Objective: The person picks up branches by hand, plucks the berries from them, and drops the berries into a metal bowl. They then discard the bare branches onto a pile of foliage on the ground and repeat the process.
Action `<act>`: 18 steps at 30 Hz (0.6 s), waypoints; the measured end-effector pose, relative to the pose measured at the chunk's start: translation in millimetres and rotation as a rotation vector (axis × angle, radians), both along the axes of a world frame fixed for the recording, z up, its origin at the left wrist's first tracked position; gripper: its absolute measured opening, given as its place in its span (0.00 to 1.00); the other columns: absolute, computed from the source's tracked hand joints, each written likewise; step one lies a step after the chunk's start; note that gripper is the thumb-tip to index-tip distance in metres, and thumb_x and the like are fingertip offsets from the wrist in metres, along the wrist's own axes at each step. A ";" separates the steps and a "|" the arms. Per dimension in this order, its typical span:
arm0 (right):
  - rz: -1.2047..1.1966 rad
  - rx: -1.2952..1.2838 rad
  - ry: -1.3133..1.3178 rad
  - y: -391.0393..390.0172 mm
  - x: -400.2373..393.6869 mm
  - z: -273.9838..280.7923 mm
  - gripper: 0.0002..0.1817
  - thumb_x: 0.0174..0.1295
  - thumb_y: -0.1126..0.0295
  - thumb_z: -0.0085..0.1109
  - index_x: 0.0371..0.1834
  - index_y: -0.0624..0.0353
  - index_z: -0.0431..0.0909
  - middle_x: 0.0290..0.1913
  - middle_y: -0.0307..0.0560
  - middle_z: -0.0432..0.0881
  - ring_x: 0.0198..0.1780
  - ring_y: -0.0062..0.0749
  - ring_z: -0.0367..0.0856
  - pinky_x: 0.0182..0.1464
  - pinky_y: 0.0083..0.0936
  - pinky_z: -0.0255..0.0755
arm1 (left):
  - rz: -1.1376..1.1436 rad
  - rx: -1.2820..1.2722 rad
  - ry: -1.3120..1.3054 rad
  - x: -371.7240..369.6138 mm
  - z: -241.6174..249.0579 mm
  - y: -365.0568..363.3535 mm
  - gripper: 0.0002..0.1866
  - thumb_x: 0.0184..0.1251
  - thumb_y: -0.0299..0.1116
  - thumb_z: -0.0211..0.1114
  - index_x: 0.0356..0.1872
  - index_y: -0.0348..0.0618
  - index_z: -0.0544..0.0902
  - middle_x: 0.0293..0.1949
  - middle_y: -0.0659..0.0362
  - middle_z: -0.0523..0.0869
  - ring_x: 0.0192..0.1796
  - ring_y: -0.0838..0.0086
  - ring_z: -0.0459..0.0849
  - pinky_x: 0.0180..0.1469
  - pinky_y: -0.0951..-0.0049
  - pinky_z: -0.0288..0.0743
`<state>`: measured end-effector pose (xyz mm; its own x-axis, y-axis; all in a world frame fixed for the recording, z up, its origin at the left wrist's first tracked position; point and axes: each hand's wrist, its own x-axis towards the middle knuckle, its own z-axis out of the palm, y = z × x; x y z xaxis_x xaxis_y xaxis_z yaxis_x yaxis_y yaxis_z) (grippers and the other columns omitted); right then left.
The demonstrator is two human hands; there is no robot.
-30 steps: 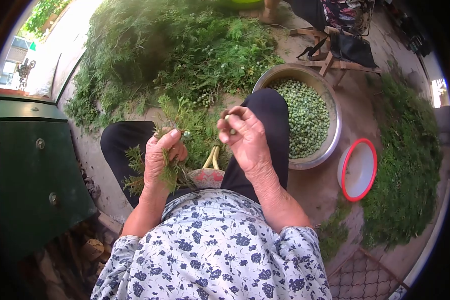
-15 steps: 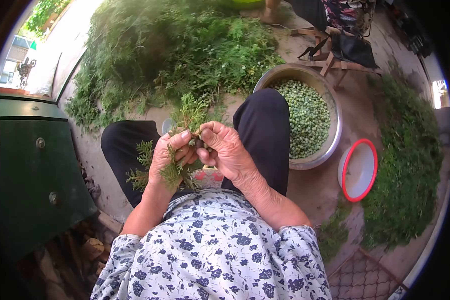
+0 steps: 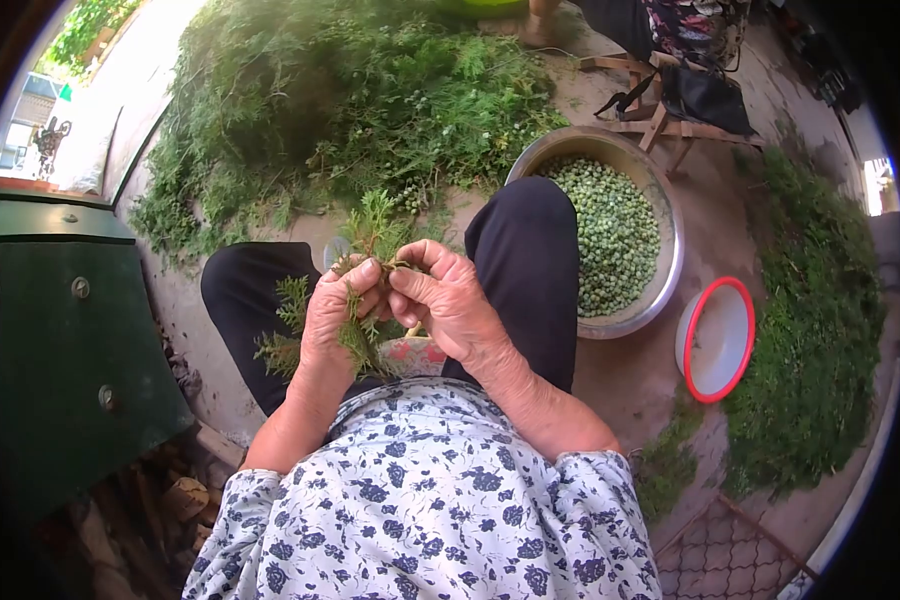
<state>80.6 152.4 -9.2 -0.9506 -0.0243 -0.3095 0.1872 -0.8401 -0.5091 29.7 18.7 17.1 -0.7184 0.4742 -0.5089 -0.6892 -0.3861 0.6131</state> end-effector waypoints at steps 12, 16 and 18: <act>-0.816 0.862 -0.230 161.0 43.8 -11.2 0.11 0.65 0.68 0.51 0.45 0.63 0.76 0.36 0.41 0.78 0.36 0.22 0.74 0.33 0.18 0.68 | 0.130 0.555 0.262 -47.2 -4.2 -38.1 0.19 0.69 0.48 0.51 0.32 0.42 0.78 0.10 0.70 0.62 0.12 0.83 0.57 0.20 0.79 0.54; -0.916 0.954 -0.391 208.4 67.3 -56.3 0.17 0.65 0.61 0.52 0.49 0.63 0.75 0.46 0.45 0.78 0.45 0.26 0.74 0.47 0.23 0.68 | 0.138 0.678 0.266 -49.9 -4.9 -39.8 0.20 0.71 0.47 0.48 0.32 0.40 0.77 0.10 0.70 0.63 0.12 0.83 0.57 0.20 0.79 0.53; -1.005 0.901 -0.491 219.9 78.3 -61.7 0.18 0.66 0.61 0.50 0.50 0.64 0.75 0.47 0.48 0.78 0.49 0.30 0.74 0.54 0.27 0.65 | 0.132 0.654 0.275 -49.6 -4.4 -39.2 0.21 0.72 0.47 0.47 0.32 0.40 0.77 0.10 0.70 0.63 0.12 0.83 0.57 0.20 0.79 0.54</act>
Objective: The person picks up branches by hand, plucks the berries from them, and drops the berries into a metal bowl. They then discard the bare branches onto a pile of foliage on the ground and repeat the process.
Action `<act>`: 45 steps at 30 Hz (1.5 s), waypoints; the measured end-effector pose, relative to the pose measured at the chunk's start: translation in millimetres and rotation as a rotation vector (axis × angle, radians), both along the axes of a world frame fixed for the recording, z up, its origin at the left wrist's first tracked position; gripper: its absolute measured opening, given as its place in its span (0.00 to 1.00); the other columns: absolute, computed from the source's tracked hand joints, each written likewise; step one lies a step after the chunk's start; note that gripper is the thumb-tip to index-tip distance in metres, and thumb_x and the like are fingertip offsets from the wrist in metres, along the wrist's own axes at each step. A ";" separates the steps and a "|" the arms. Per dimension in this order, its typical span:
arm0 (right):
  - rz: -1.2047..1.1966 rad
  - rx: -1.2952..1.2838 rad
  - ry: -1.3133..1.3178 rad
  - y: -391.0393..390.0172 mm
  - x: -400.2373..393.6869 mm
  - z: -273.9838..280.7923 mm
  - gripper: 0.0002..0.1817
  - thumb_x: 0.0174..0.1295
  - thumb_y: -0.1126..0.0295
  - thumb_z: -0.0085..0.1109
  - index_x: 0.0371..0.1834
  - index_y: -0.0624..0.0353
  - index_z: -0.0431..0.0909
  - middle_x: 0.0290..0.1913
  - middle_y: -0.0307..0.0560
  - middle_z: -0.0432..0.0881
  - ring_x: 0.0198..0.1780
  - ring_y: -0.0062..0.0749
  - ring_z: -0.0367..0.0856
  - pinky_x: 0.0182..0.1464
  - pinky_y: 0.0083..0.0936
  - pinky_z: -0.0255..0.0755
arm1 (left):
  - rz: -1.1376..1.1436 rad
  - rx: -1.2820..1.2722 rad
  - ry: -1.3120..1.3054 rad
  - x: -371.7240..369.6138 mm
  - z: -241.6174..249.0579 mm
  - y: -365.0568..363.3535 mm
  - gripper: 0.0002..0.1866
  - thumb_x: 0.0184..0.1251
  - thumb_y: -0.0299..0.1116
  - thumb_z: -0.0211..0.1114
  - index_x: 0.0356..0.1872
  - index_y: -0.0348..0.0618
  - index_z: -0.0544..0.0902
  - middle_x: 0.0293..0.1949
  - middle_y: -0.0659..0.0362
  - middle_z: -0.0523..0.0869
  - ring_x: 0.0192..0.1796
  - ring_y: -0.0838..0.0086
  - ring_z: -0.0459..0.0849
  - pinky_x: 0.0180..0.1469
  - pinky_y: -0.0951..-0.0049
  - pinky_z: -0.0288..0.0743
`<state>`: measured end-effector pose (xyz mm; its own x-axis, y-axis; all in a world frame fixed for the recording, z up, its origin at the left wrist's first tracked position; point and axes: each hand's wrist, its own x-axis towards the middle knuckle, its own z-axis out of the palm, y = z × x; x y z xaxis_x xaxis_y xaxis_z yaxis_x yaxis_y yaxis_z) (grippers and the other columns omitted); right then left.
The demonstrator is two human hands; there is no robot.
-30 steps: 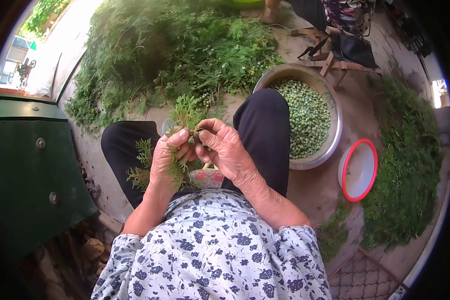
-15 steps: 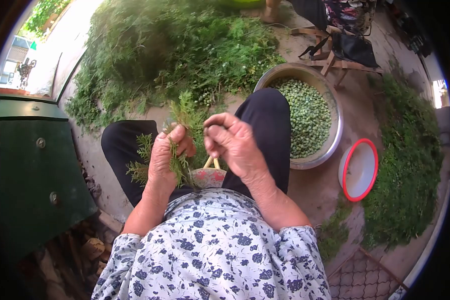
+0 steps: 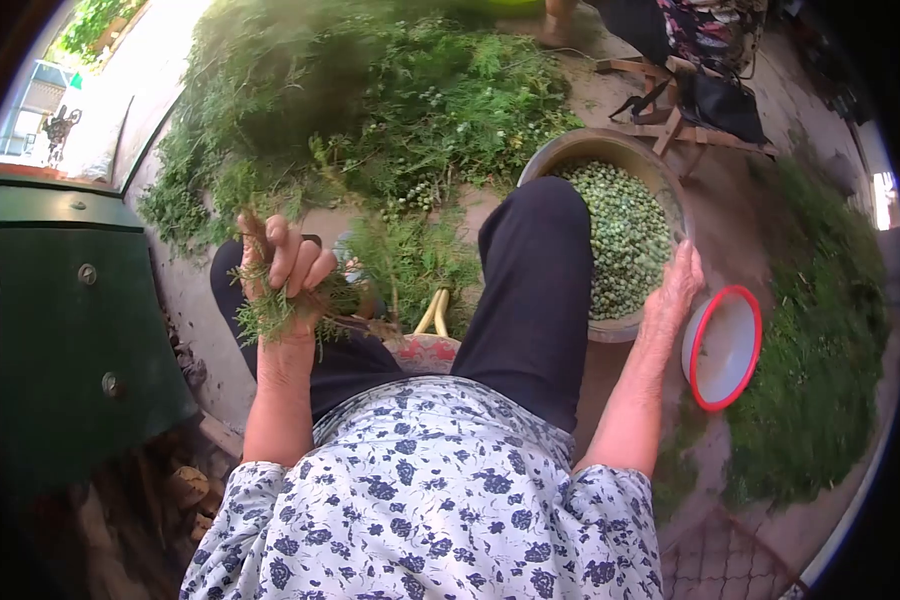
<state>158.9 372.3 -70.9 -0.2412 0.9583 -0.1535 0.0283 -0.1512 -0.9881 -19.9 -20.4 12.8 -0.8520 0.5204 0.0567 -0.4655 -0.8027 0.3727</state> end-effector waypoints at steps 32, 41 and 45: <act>1.044 0.258 -0.010 -186.0 -69.4 70.6 0.22 0.65 0.54 0.52 0.44 0.67 0.78 0.30 0.46 0.82 0.31 0.22 0.79 0.32 0.19 0.71 | -0.008 0.102 0.245 -9.3 18.5 31.6 0.16 0.69 0.45 0.52 0.34 0.42 0.74 0.10 0.69 0.66 0.13 0.83 0.62 0.21 0.80 0.55; 1.083 -0.635 0.044 -214.4 -113.6 98.2 0.08 0.64 0.70 0.53 0.38 0.64 0.76 0.25 0.37 0.76 0.20 0.15 0.71 0.21 0.11 0.65 | 0.093 -0.016 0.127 -56.1 29.2 16.4 0.22 0.68 0.50 0.52 0.38 0.38 0.76 0.13 0.65 0.72 0.15 0.80 0.68 0.22 0.80 0.61; 1.020 0.129 -0.121 -191.0 -148.5 110.4 0.09 0.63 0.72 0.53 0.43 0.63 0.77 0.22 0.35 0.74 0.19 0.12 0.66 0.21 0.10 0.60 | 0.217 -0.626 0.050 -105.5 20.4 -6.2 0.26 0.65 0.47 0.59 0.52 0.34 0.72 0.34 0.57 0.83 0.32 0.76 0.80 0.37 0.77 0.72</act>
<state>10.4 181.3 39.5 -0.9374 0.3181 -0.1416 0.1838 0.1068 -0.9771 -125.4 -26.6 33.1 -0.9454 0.2849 -0.1583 -0.2877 -0.5010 0.8162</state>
